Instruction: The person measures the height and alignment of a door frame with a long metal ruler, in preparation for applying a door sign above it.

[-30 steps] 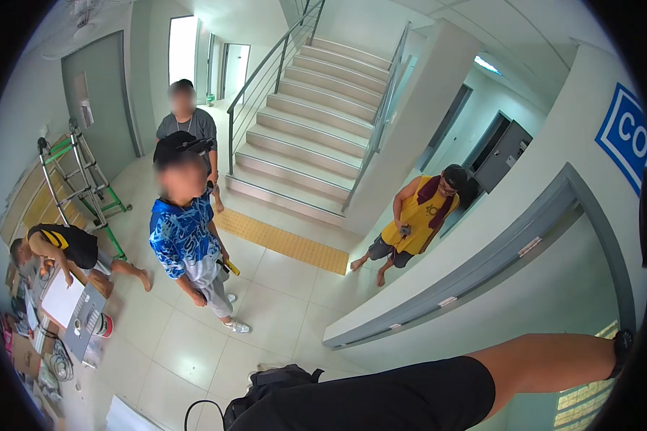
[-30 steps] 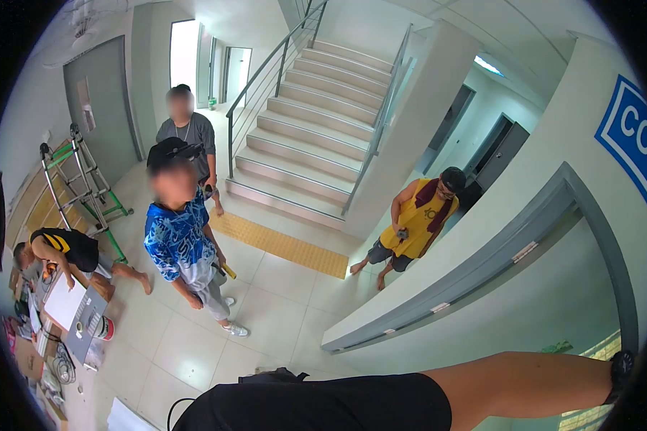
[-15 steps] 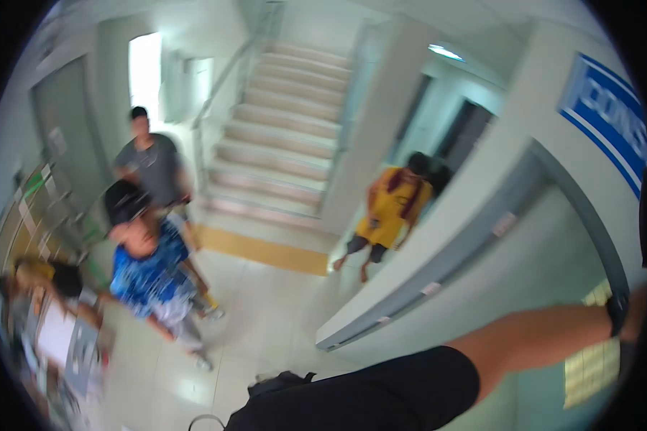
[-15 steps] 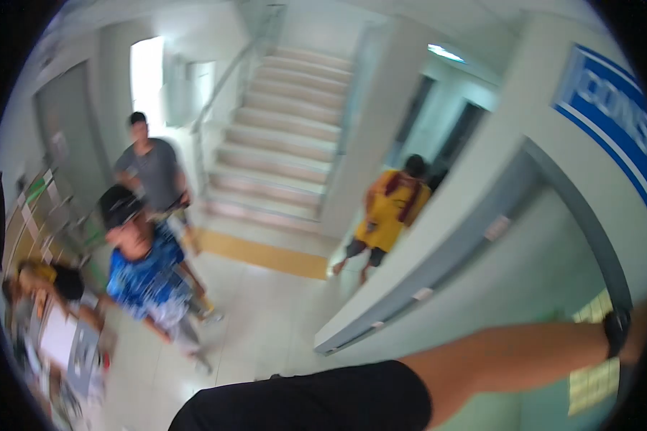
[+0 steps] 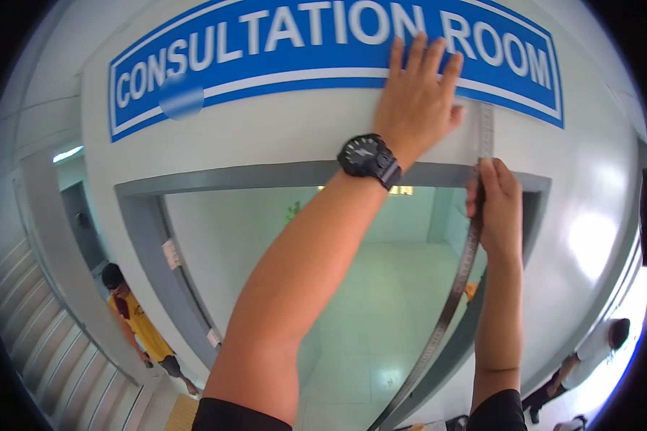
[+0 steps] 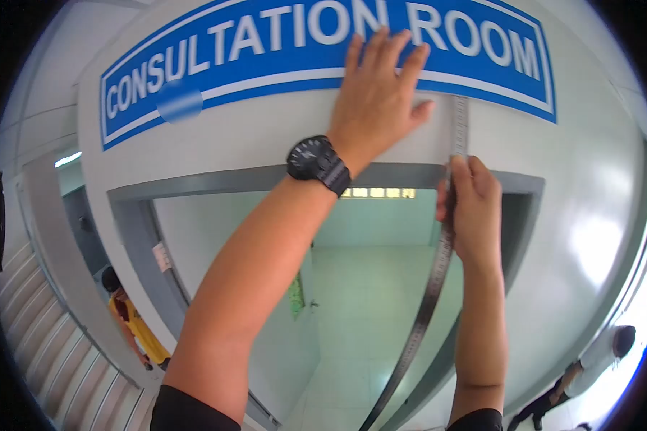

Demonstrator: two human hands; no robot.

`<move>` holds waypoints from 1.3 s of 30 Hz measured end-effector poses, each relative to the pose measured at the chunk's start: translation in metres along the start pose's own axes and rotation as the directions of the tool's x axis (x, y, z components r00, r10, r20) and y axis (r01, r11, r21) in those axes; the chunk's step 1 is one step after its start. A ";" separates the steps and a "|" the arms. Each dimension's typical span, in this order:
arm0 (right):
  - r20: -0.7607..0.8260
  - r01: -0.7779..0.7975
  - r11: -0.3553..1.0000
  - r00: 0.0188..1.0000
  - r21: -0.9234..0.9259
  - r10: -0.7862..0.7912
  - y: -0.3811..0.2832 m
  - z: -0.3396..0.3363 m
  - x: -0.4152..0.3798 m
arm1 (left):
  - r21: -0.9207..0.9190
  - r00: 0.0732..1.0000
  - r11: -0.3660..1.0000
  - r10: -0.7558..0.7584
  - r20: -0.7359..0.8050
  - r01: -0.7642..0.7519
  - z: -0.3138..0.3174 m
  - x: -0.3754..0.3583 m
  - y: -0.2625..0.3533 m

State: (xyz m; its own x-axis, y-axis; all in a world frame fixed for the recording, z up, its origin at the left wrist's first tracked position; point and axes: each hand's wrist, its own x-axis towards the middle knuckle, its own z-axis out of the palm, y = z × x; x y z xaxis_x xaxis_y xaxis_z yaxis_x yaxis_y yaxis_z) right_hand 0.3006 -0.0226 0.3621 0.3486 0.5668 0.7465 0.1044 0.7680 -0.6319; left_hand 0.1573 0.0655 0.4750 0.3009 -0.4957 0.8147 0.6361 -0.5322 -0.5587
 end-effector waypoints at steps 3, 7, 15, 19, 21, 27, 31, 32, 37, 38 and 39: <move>0.018 -0.018 1.000 1.000 0.017 0.018 0.002 0.012 0.001 | 0.080 1.000 0.997 -0.006 -0.026 0.008 0.011 0.000 -0.010; 0.022 -0.013 0.999 1.000 -0.033 0.014 -0.002 0.011 0.000 | 0.170 1.000 0.985 0.009 0.001 -0.009 0.015 0.004 -0.009; -0.038 -0.023 0.990 0.999 -0.140 0.017 -0.007 0.016 -0.003 | 0.226 0.999 0.973 0.050 -0.019 -0.044 0.031 0.005 -0.008; -0.019 -0.020 0.991 1.000 -0.131 0.017 -0.003 0.013 -0.001 | 0.257 0.996 0.965 0.075 -0.050 -0.060 0.035 0.006 -0.006; -0.021 -0.004 0.990 1.000 -0.138 0.001 -0.001 0.013 -0.001 | 0.298 0.992 0.952 0.096 -0.086 -0.066 0.037 0.005 -0.006; -0.024 -0.011 0.987 1.000 -0.162 0.007 0.002 0.007 0.004 | 0.317 0.992 0.946 0.097 -0.081 -0.067 0.042 0.005 -0.005; -0.023 -0.001 0.989 1.000 -0.146 -0.003 0.008 0.001 0.009 | 0.233 0.994 0.970 0.082 -0.067 -0.065 0.042 0.003 -0.005; -0.024 -0.003 0.994 1.000 -0.106 0.001 0.012 -0.002 0.012 | 0.219 0.993 0.974 0.085 -0.088 -0.064 0.044 0.003 -0.005; -0.011 0.023 0.996 1.000 -0.089 -0.025 0.016 -0.002 0.014 | 0.167 0.991 0.985 0.068 -0.114 -0.048 0.052 0.004 -0.005; -0.011 0.029 0.996 0.999 -0.085 -0.030 0.015 -0.002 0.014 | 0.143 0.991 0.988 0.069 -0.114 -0.052 0.054 0.004 -0.005; -0.008 0.031 0.996 0.999 -0.082 -0.031 0.014 -0.001 0.015 | 0.116 0.991 0.991 0.072 -0.116 -0.059 0.054 0.004 -0.005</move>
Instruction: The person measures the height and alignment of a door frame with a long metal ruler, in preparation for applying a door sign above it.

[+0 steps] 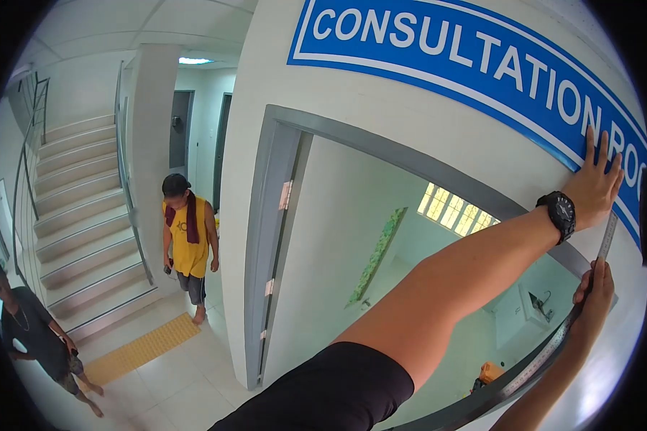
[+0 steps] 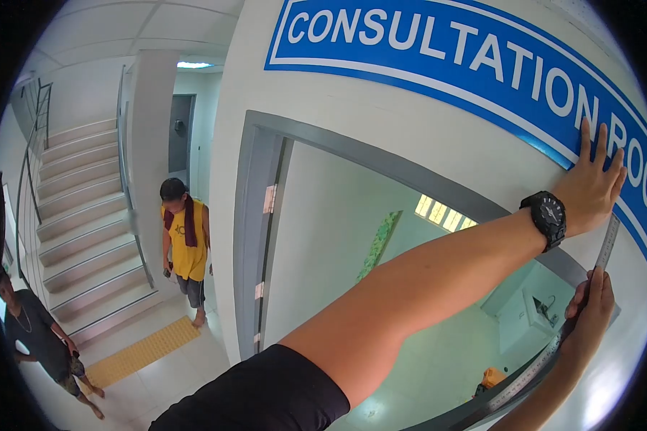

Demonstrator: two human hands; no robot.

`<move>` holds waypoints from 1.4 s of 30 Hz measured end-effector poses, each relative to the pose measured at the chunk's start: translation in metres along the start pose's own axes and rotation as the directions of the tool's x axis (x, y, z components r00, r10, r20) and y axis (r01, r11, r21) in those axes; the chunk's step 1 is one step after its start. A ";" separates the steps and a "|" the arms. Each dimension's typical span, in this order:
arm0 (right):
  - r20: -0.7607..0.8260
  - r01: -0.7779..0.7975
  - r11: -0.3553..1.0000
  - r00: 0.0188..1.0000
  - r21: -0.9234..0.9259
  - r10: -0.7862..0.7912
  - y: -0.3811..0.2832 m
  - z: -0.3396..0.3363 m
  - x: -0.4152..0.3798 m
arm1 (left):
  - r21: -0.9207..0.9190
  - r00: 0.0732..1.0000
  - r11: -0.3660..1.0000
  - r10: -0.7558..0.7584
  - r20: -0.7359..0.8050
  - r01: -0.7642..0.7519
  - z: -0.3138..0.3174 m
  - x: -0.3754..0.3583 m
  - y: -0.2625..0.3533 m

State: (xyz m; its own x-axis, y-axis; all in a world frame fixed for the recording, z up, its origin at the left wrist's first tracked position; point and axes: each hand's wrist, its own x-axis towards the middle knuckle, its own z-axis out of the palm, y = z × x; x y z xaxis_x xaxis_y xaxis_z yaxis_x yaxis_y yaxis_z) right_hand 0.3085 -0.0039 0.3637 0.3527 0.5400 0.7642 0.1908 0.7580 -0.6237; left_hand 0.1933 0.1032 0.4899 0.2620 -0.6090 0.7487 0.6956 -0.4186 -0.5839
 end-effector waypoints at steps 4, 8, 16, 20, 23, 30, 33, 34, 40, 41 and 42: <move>-0.005 -0.003 0.999 1.000 -0.045 0.003 -0.001 -0.002 0.000 | 0.038 1.000 0.999 0.016 0.016 -0.017 0.000 -0.001 -0.001; 0.008 -0.004 0.997 1.000 -0.077 0.005 -0.004 -0.005 0.000 | 0.059 0.999 0.998 0.021 0.025 -0.022 -0.006 -0.002 -0.003; -0.023 -0.032 0.985 0.999 -0.167 0.028 -0.036 0.010 -0.020 | 0.039 0.999 0.999 0.032 -0.033 -0.030 -0.011 -0.002 -0.004; -0.056 -0.053 0.981 0.997 -0.186 0.044 -0.038 0.009 -0.021 | 0.035 0.999 0.999 0.034 -0.025 -0.033 -0.010 -0.002 -0.005; -0.014 -0.039 0.990 0.999 -0.136 0.038 -0.035 0.009 -0.020 | 0.053 0.999 0.998 0.040 -0.012 -0.039 -0.011 -0.002 -0.005; -0.033 -0.045 0.988 0.999 -0.149 0.040 -0.034 0.009 -0.020 | 0.103 0.992 0.992 0.083 -0.091 -0.073 -0.008 -0.004 -0.009; -0.022 -0.094 0.981 0.996 -0.167 0.092 -0.036 0.010 -0.022 | 0.069 0.993 0.995 0.072 -0.094 -0.065 -0.011 -0.002 -0.006; -0.008 -0.079 0.988 0.997 -0.132 0.078 -0.030 0.010 -0.019 | 0.116 0.994 0.990 0.083 -0.071 -0.074 -0.013 0.001 -0.010; 0.046 0.002 1.000 0.999 0.022 -0.003 -0.004 0.012 -0.013 | 0.103 0.998 0.994 0.052 -0.040 -0.048 -0.034 0.003 -0.007; 0.034 0.015 1.000 0.999 0.020 -0.016 -0.004 0.014 -0.011 | 0.127 0.999 0.991 0.043 0.001 -0.043 -0.037 0.003 -0.007; 0.038 0.004 0.999 0.999 0.042 -0.006 -0.003 0.017 -0.010 | 0.123 0.999 0.991 0.052 -0.007 -0.050 -0.039 0.002 -0.007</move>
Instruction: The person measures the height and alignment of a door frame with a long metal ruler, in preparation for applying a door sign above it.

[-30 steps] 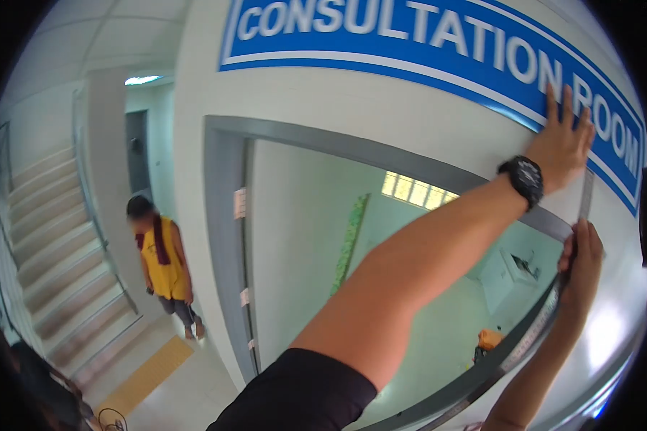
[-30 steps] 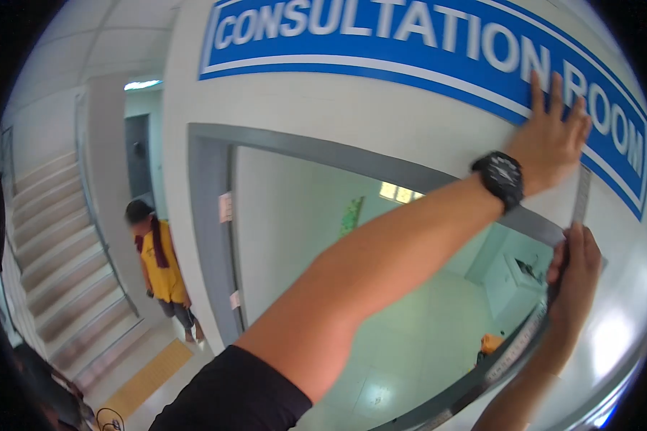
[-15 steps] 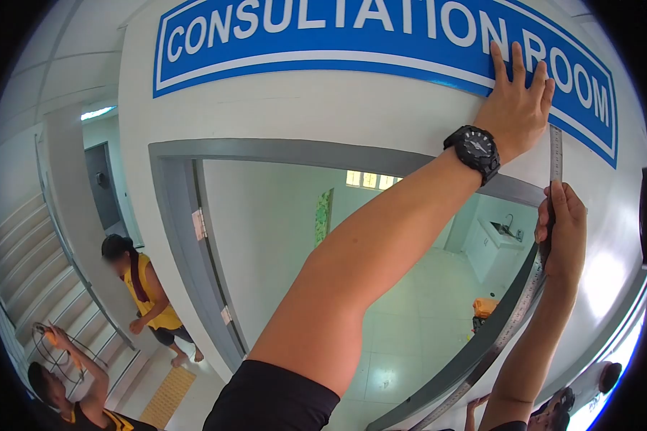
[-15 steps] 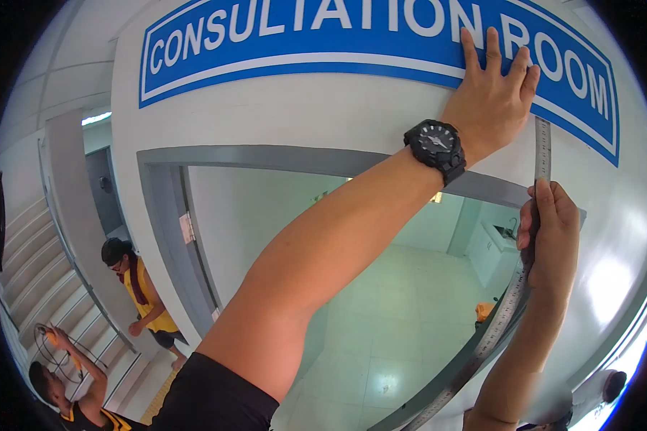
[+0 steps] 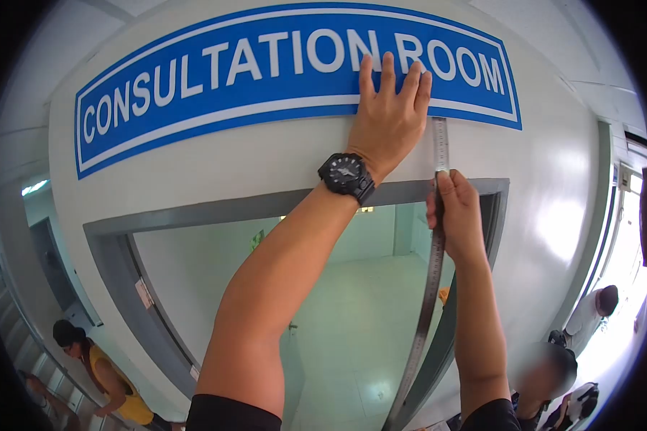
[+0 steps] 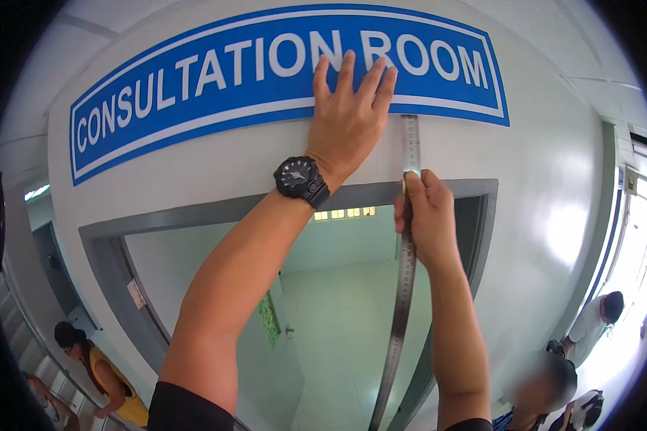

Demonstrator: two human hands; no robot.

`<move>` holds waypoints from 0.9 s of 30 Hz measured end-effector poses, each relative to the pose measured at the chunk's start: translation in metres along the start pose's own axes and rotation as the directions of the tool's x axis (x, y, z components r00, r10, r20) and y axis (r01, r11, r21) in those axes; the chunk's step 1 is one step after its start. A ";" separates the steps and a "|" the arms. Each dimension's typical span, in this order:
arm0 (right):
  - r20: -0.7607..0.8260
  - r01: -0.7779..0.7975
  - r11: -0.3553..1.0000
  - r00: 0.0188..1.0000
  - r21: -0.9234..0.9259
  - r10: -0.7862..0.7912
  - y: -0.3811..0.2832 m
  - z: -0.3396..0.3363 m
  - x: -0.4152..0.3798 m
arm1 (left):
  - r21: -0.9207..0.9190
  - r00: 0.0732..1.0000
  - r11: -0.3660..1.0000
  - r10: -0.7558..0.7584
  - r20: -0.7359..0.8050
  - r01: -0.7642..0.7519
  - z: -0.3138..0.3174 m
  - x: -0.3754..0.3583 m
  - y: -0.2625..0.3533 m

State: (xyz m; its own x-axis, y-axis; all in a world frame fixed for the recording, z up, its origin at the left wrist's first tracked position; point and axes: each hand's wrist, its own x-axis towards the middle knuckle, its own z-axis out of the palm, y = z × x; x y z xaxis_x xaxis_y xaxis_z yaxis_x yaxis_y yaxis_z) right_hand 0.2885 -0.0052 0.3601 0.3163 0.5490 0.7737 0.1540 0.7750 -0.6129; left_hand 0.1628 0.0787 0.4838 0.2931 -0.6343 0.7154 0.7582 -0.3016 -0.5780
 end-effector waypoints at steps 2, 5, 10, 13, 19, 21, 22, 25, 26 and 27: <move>-0.006 -0.008 1.000 1.000 0.024 0.008 0.004 0.007 0.003 | 0.018 1.000 1.000 0.022 0.010 -0.023 -0.001 0.000 0.000; 0.022 0.046 0.999 0.999 -0.015 -0.046 -0.003 0.023 0.012 | -0.013 0.999 1.000 0.018 0.031 -0.018 -0.004 0.000 0.000; 0.026 0.088 0.994 0.996 -0.061 -0.087 -0.016 0.025 0.036 | -0.016 0.997 0.999 0.040 0.066 -0.039 -0.005 0.000 -0.001; 0.027 0.101 0.994 0.995 -0.030 -0.100 -0.021 0.025 0.046 | -0.008 0.994 1.000 0.000 0.106 0.001 -0.014 -0.003 -0.001; 0.061 0.079 0.996 0.995 0.041 -0.081 -0.035 0.032 0.061 | 0.023 0.983 0.998 -0.058 0.173 0.055 -0.020 -0.008 -0.012; 0.070 0.094 0.993 0.993 0.067 -0.099 -0.035 0.036 0.062 | 0.063 0.983 0.997 -0.056 0.173 0.046 -0.019 -0.008 -0.013; 0.046 0.093 0.994 0.994 0.064 -0.096 -0.035 0.038 0.063 | 0.044 0.981 0.997 -0.064 0.181 0.057 -0.019 -0.008 -0.013; 0.007 0.092 0.994 0.996 0.051 -0.092 -0.039 0.042 0.060 | 0.045 0.978 0.997 -0.069 0.197 0.061 -0.018 -0.009 -0.014; -0.010 0.090 0.995 0.996 0.046 -0.090 -0.041 0.043 0.058 | 0.064 0.976 0.997 -0.064 0.208 0.051 -0.018 -0.009 -0.015; -0.010 0.091 0.995 0.996 0.046 -0.091 -0.043 0.044 0.057 | 0.064 0.976 0.997 -0.063 0.207 0.051 -0.017 -0.008 -0.016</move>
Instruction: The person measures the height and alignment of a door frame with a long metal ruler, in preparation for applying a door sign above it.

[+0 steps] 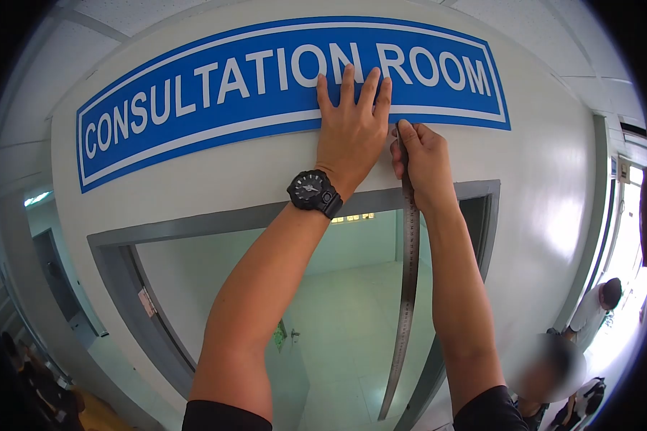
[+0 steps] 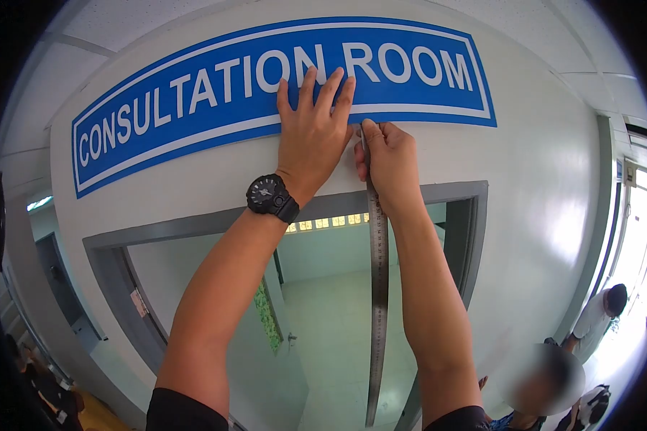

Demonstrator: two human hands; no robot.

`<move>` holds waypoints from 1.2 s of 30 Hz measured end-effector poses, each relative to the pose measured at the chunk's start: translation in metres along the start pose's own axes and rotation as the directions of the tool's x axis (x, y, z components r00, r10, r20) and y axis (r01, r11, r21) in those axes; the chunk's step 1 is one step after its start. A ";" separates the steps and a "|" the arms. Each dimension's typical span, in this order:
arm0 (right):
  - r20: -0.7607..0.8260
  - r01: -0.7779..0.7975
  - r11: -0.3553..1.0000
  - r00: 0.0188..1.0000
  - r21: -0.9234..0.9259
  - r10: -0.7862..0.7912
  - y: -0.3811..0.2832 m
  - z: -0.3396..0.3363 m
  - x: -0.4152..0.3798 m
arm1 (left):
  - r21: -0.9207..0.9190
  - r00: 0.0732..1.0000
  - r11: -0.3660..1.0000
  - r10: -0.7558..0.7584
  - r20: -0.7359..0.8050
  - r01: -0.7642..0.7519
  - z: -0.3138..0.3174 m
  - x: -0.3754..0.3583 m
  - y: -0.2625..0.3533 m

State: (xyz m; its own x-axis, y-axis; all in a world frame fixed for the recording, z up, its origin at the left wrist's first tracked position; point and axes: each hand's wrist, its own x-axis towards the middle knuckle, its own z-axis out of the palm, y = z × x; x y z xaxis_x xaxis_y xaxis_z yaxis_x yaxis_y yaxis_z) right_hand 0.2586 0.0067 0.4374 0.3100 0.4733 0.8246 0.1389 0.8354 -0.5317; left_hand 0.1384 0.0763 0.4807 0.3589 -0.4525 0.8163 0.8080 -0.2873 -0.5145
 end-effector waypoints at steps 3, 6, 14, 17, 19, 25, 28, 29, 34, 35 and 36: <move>-0.020 0.000 1.000 1.000 0.014 0.000 -0.004 0.001 -0.003 | -0.004 0.998 0.999 -0.048 -0.033 0.048 0.002 0.000 0.000; -0.044 -0.001 0.999 0.999 -0.042 -0.001 -0.011 0.003 -0.006 | 0.014 0.997 0.998 -0.059 -0.057 0.060 0.004 0.000 0.001; -0.078 -0.019 0.992 0.997 -0.127 0.009 -0.021 0.003 -0.009 | -0.046 0.992 0.997 -0.068 -0.109 0.063 0.004 -0.001 0.001; -0.087 -0.016 0.990 0.996 -0.144 0.004 -0.023 0.005 -0.010 | -0.045 0.992 0.997 -0.067 -0.107 0.062 0.003 -0.001 0.001; -0.084 -0.006 0.990 0.996 -0.144 -0.006 -0.021 0.005 -0.010 | -0.035 0.992 0.998 -0.064 -0.109 0.061 0.003 -0.001 0.000; -0.076 0.034 0.991 0.996 -0.133 -0.045 -0.015 0.004 -0.007 | -0.006 0.992 0.998 -0.061 -0.107 0.061 0.001 -0.001 0.000; -0.085 0.033 0.988 0.995 -0.152 -0.046 -0.013 0.003 -0.008 | -0.016 0.993 0.998 -0.062 -0.100 0.060 0.001 -0.002 0.002; -0.085 0.012 0.992 0.996 -0.122 -0.023 -0.016 0.004 -0.009 | 0.015 0.993 0.998 -0.064 -0.099 0.066 0.003 -0.003 0.001; -0.072 0.010 0.994 0.997 -0.111 -0.018 -0.020 0.003 -0.011 | 0.051 0.995 0.997 -0.045 -0.089 0.050 0.004 -0.003 -0.001; -0.059 0.008 0.995 0.998 -0.100 -0.014 -0.020 0.001 -0.011 | 0.069 0.995 0.996 -0.042 -0.090 0.048 0.004 -0.003 0.000; -0.061 0.002 0.994 0.998 -0.108 -0.009 -0.021 0.001 -0.012 | 0.059 0.995 0.997 -0.050 -0.087 0.055 0.004 -0.004 0.001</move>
State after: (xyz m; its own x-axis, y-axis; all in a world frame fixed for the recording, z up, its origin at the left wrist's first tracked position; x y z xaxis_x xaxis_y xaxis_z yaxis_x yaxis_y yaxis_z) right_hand 0.2510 -0.0158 0.4390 0.3652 0.4480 0.8161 0.2404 0.8015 -0.5475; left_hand 0.1394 0.0816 0.4779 0.2765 -0.5092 0.8151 0.8526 -0.2613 -0.4525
